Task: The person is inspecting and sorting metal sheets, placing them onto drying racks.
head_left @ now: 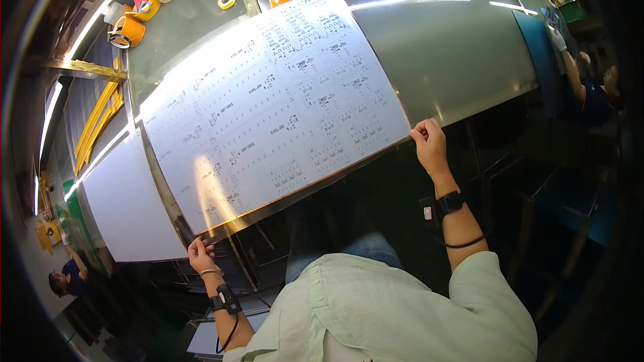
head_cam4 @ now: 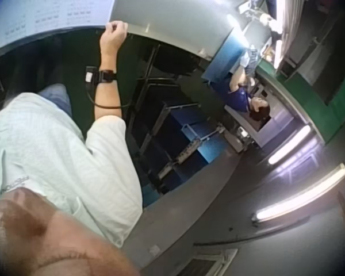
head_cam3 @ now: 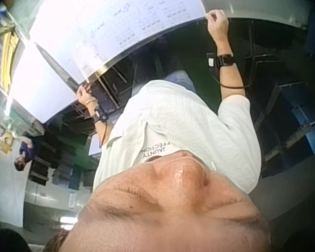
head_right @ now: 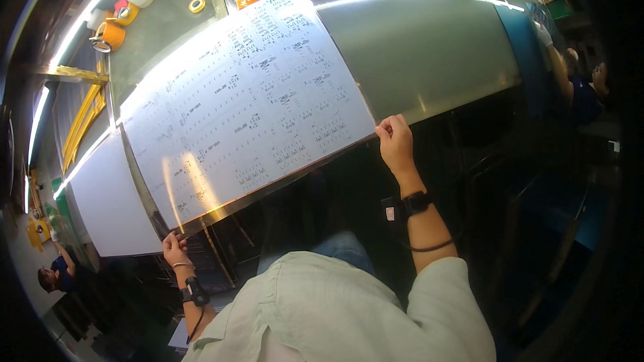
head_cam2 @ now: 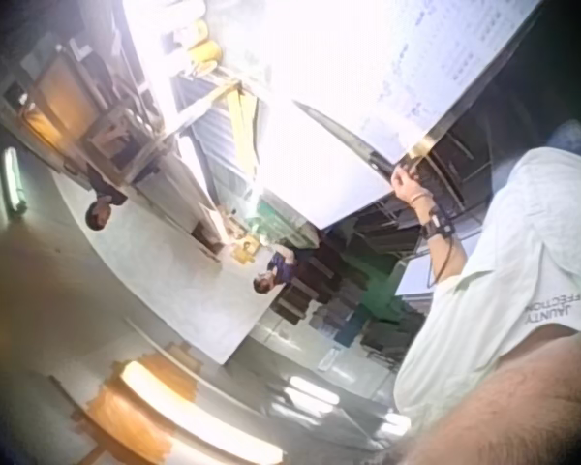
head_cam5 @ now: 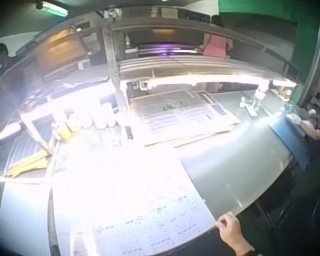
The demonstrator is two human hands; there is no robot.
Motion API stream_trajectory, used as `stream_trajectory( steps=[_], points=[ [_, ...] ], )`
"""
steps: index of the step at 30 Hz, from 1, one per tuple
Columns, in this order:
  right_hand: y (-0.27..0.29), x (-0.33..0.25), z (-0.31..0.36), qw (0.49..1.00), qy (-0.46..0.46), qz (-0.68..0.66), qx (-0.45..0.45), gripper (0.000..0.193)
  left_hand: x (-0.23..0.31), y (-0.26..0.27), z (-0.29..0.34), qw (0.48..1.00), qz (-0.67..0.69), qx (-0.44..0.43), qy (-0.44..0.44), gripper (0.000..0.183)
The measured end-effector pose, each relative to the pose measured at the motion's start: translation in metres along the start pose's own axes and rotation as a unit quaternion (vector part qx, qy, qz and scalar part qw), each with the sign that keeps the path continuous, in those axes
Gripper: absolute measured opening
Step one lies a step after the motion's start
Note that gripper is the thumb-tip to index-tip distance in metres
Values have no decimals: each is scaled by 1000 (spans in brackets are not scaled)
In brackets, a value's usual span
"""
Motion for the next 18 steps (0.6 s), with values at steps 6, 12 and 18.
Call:
stream_trajectory(
  steps=[6, 12, 18],
  points=[
    [-3, 0, -7, 1000, -19, 11, -4, 10, 24, -5, -14, 951, 33, -245, 186, 17],
    [-4, -23, -9, 992, 41, 121, -25, 14, 104, -19, -86, 920, 32, -350, 174, 48],
    [5, 4, 6, 992, 47, 111, -45, 14, 182, -121, -201, 973, 41, -224, -40, 33]
  ],
)
Point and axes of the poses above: each hand's wrist, its own z-axis away from the middle knuckle, its own y-axis out of the back of the hand, x = y × z, the point moved 5 cm from there along -z, towards the middle knuckle, and after that the axes turned 1 degree about z, right-handed, at the moved point
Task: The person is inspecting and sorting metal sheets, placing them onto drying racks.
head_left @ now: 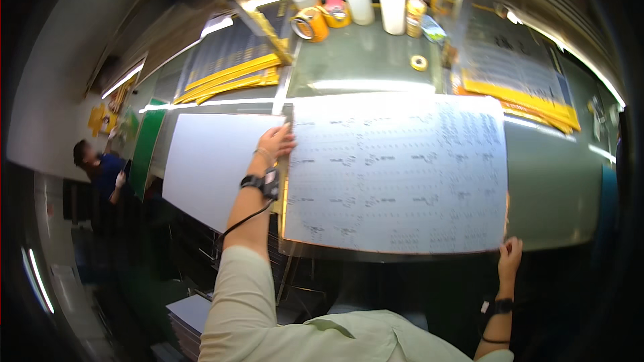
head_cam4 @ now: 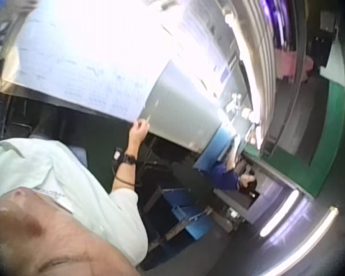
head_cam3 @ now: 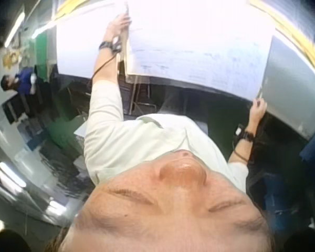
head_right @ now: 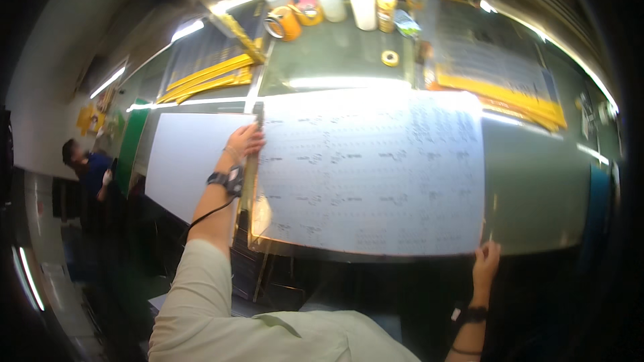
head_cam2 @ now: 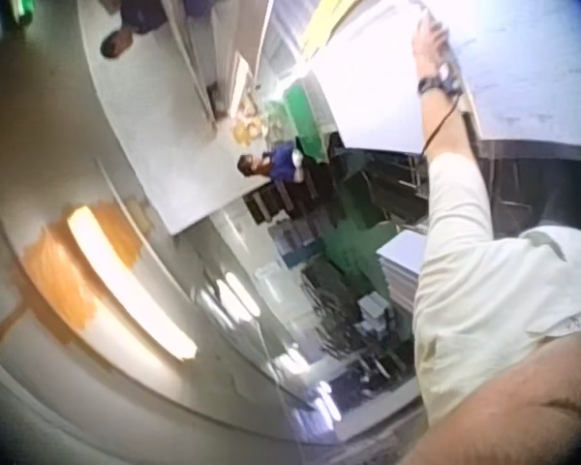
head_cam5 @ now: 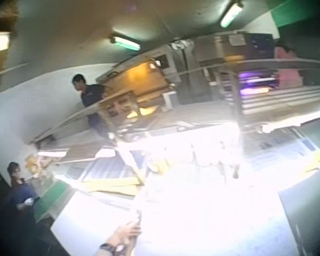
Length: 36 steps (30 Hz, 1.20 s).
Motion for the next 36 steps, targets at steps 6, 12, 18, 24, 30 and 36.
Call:
stream_trajectory(
  steps=[6, 12, 18, 24, 30, 36],
  points=[
    [-8, 20, 17, 1000, -19, -25, -1, 17, 35, -13, -53, 971, -154, 108, -149, 15],
    [-8, 50, 6, 1000, -20, 4, -8, 17, 46, -34, -51, 888, -401, 197, -106, 35],
    [-11, 21, 5, 999, -30, -29, -8, 18, 52, -38, -49, 825, -539, 148, -83, 42],
    [-9, 13, 4, 999, -39, -23, -19, 18, 53, -43, -53, 798, -581, 138, -84, 40],
    [-1, 24, 6, 999, -15, -17, 23, 16, 42, -54, -70, 749, -640, 98, -138, 53],
    [5, -7, -5, 990, -133, 50, -11, 21, 59, -49, -47, 737, -643, 148, -150, 33]
  ],
)
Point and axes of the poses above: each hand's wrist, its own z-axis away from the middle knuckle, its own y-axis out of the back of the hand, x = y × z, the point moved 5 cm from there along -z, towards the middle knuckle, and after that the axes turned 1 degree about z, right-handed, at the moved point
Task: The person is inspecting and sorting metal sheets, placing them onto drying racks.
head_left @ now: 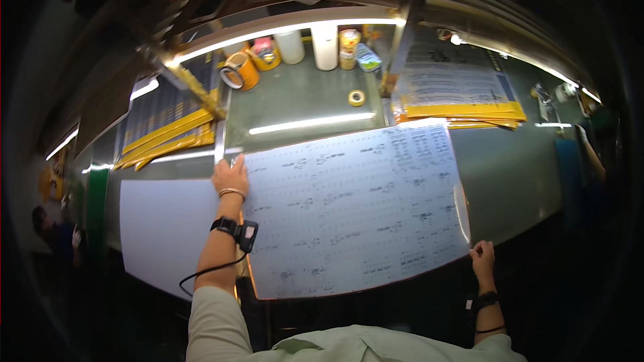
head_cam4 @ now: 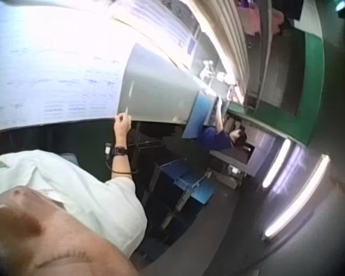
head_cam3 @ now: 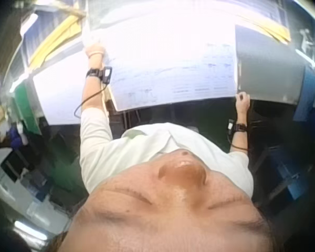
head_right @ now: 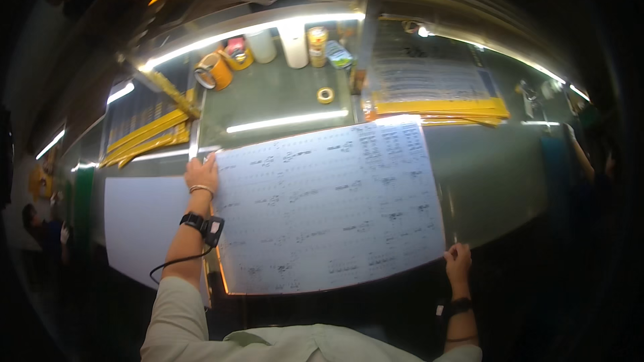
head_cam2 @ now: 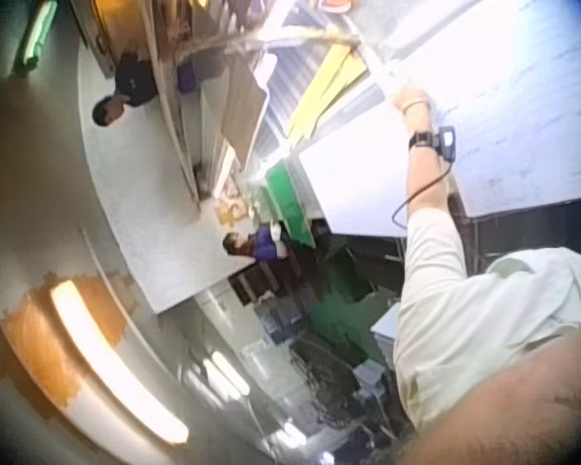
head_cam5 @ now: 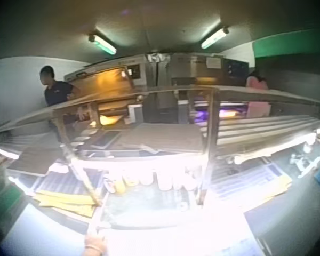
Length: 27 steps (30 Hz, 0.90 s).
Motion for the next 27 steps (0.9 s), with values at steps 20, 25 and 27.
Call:
stream_trajectory(
  steps=[20, 25, 27],
  points=[
    [-73, -215, -240, 848, 379, 275, 250, 38, -55, -16, 303, 986, 39, 118, 108, 40],
    [-88, -217, -263, 881, 334, 319, 107, 28, -97, -81, 354, 895, 298, 115, 310, 35],
    [-79, -195, -270, 927, 266, 251, 79, 28, -90, -113, 352, 726, 545, 26, 419, 31]
  ],
)
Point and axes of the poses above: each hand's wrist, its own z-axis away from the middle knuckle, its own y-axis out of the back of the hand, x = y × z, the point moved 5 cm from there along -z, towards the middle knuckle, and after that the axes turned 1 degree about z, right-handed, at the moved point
